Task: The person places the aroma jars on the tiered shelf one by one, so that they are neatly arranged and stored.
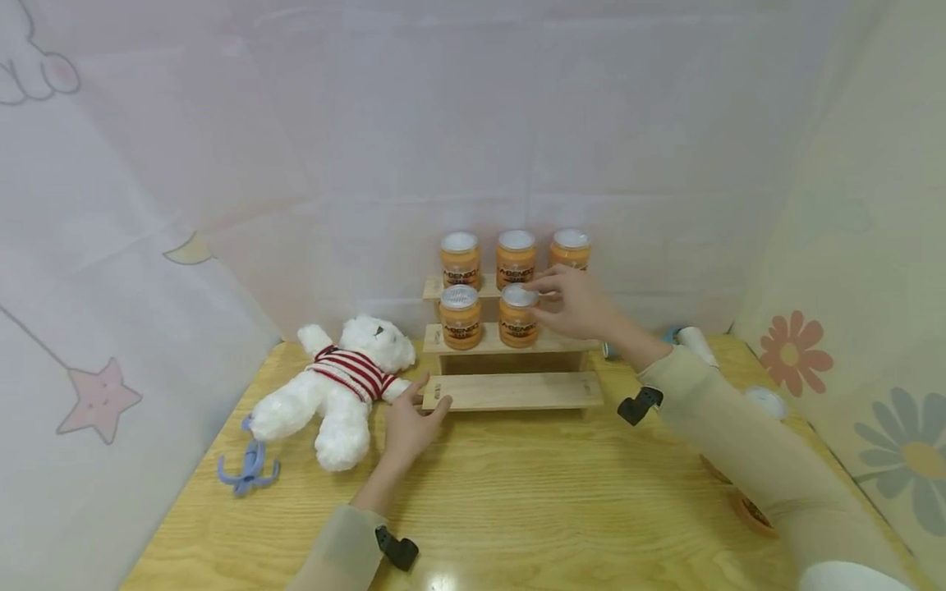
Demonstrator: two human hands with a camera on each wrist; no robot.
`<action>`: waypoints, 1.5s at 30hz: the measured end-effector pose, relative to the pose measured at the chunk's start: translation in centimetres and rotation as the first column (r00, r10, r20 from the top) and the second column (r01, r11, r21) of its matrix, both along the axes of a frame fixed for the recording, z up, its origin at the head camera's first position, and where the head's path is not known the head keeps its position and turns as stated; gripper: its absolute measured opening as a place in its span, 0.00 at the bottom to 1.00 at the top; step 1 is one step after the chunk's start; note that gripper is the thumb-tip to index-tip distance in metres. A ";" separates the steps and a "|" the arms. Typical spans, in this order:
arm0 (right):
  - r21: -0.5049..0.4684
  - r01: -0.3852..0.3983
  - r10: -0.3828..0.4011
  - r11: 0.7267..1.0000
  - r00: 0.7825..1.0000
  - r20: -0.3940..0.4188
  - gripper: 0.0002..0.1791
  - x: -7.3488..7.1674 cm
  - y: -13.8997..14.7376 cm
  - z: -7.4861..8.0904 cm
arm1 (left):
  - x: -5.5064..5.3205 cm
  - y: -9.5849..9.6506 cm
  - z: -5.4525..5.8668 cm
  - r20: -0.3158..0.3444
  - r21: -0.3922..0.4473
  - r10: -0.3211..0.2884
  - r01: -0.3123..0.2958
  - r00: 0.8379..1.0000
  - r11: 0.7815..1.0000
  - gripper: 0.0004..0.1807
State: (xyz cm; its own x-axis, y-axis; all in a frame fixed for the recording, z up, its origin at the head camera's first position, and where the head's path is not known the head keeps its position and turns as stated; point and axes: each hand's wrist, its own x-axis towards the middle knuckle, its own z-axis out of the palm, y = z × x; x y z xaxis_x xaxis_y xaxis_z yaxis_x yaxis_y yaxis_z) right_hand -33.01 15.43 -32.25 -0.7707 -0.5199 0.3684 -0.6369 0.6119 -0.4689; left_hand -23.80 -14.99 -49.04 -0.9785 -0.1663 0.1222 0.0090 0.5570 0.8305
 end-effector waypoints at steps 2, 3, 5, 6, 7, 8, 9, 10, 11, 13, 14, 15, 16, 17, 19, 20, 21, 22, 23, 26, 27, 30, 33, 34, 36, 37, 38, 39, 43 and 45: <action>-0.024 -0.027 0.028 0.999 0.999 0.035 0.24 0.2 0.6 0.4 | 0.0 -0.1 -0.1 0.000 -0.006 0.003 -0.003 1.000 1.000 0.39; -0.032 -0.034 0.036 0.999 0.998 0.052 0.25 0.4 1.0 0.6 | -0.1 -0.1 -0.2 -0.002 -0.008 0.003 -0.004 1.000 1.000 0.39; -0.056 -0.051 0.056 0.997 0.995 0.078 0.24 0.7 1.9 1.0 | -0.1 -0.2 -0.3 -0.003 -0.016 0.002 -0.002 1.000 1.000 0.39; -0.064 -0.054 0.060 0.996 0.994 0.092 0.24 1.0 2.4 1.3 | -0.1 -0.1 -0.3 -0.004 -0.017 0.001 -0.001 1.000 1.000 0.39; -0.068 -0.051 0.058 0.996 0.993 0.102 0.24 1.2 3.0 1.6 | -0.1 -0.1 -0.4 -0.005 -0.017 0.000 0.000 1.000 1.000 0.39; -0.067 -0.045 0.052 0.997 0.993 0.109 0.24 1.4 3.6 1.9 | -0.1 -0.1 -0.4 -0.006 -0.018 -0.001 0.001 1.000 1.000 0.39; -0.068 -0.036 0.044 0.997 0.993 0.113 0.24 1.6 4.3 2.1 | -0.1 -0.1 -0.4 -0.007 -0.019 -0.002 0.001 1.000 1.000 0.39; -0.065 -0.025 0.032 0.998 0.993 0.116 0.24 1.8 5.0 2.3 | -0.2 -0.1 -0.4 -0.007 -0.018 -0.002 0.002 1.000 1.000 0.39; -0.055 -0.013 0.019 0.998 0.993 0.114 0.23 2.0 5.8 2.6 | -0.2 0.0 -0.4 -0.008 -0.018 -0.003 0.003 1.000 1.000 0.39; -0.043 0.012 -0.008 0.999 0.995 0.103 0.23 2.4 7.4 3.1 | -0.2 0.1 -0.3 -0.009 -0.019 -0.007 0.007 1.000 1.000 0.39; -0.040 0.021 -0.017 0.999 0.995 0.095 0.23 2.5 8.3 3.3 | -0.2 0.1 -0.3 -0.007 -0.019 -0.009 0.009 1.000 1.000 0.39; -0.029 0.031 -0.029 0.999 0.996 0.083 0.22 2.7 9.1 3.4 | -0.2 0.1 -0.2 -0.006 -0.019 -0.012 0.012 1.000 1.000 0.39; -0.019 0.045 -0.044 0.999 0.996 0.071 0.22 2.8 10.0 3.5 | -0.2 0.1 -0.2 -0.004 -0.018 -0.015 0.015 1.000 1.000 0.39; -0.013 0.059 -0.058 0.998 0.996 0.061 0.22 3.0 10.9 3.6 | -0.2 0.1 -0.2 -0.003 -0.019 -0.019 0.019 1.000 1.000 0.39; -0.012 0.073 -0.072 0.997 0.996 0.052 0.21 3.4 12.4 3.7 | -0.2 0.0 -0.3 0.003 -0.016 -0.021 0.021 1.000 1.000 0.39; -0.008 0.075 -0.075 0.997 0.996 0.042 0.21 3.6 13.1 3.7 | -0.2 0.0 -0.3 0.007 -0.019 -0.018 0.018 1.000 1.000 0.39; 0.003 0.088 -0.088 0.996 0.996 0.032 0.21 3.8 13.7 3.7 | -0.2 -0.2 -0.4 0.009 -0.021 -0.014 0.014 1.000 1.000 0.39; 0.008 0.092 -0.093 0.996 0.995 0.027 0.21 4.0 14.3 3.7 | -0.2 -0.3 -0.4 0.011 -0.022 -0.008 0.008 1.000 1.000 0.39; 0.012 0.094 -0.094 0.996 0.995 0.030 0.20 4.3 14.7 3.8 | -0.2 -0.4 -0.4 0.006 -0.028 -0.004 0.004 1.000 1.000 0.38; 0.017 0.101 -0.101 0.995 0.994 0.031 0.20 4.8 16.2 3.7 | -0.3 -0.6 -0.4 -0.005 -0.043 0.007 -0.008 1.000 0.999 0.39; 0.017 0.109 -0.110 0.994 0.993 0.035 0.20 5.0 16.7 3.6 | -0.4 -0.6 -0.3 -0.008 -0.042 0.006 -0.006 1.000 0.999 0.38; 0.034 0.099 -0.100 0.994 0.995 0.013 0.19 5.5 18.5 2.9 | -0.5 -0.6 -0.3 -0.013 -0.048 -0.008 0.007 1.000 0.999 0.39; 0.073 0.111 -0.110 0.991 0.994 -0.015 0.18 6.2 20.4 2.0 | -0.5 -0.5 -0.4 -0.007 -0.048 -0.025 0.024 1.000 0.999 0.39; 0.089 0.114 -0.112 0.990 0.993 -0.020 0.18 6.4 21.0 1.7 | -0.5 -0.4 -0.4 -0.004 -0.043 -0.025 0.025 1.000 0.999 0.40; 0.106 0.136 -0.137 0.985 0.991 0.005 0.18 6.8 22.0 1.2 | -0.5 -0.4 -0.3 0.003 -0.037 -0.020 0.021 1.000 0.999 0.39; 0.113 0.149 -0.153 0.982 0.988 0.028 0.17 7.0 22.4 1.0 | -0.5 -0.4 -0.3 0.004 -0.035 -0.015 0.016 1.000 0.999 0.39; 0.118 0.153 -0.159 0.981 0.986 0.050 0.18 7.2 22.8 0.8 | -0.5 -0.5 -0.3 0.005 -0.033 -0.012 0.012 1.000 0.999 0.39; 0.126 0.157 -0.166 0.980 0.984 0.067 0.18 7.4 23.2 0.6 | -0.5 -0.5 -0.3 0.005 -0.036 -0.009 0.009 1.000 0.999 0.40; 0.144 0.164 -0.181 0.976 0.977 0.115 0.18 8.2 24.8 -0.3 | -0.3 -0.7 -0.1 -0.028 -0.071 -0.026 0.024 0.999 0.997 0.39; 0.164 0.156 -0.173 0.974 0.980 0.095 0.18 8.3 25.7 -1.0 | -0.2 -0.8 0.0 -0.043 -0.085 -0.033 0.029 0.999 0.996 0.38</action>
State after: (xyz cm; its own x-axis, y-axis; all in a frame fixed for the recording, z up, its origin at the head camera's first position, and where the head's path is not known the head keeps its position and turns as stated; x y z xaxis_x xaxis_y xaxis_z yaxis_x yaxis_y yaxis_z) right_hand -24.67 41.13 -33.22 -0.8811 -0.4269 0.2034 -0.4724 0.7747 -0.4203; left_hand -24.01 -15.76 -49.08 -0.9764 -0.1234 0.1775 0.0628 0.6235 0.7793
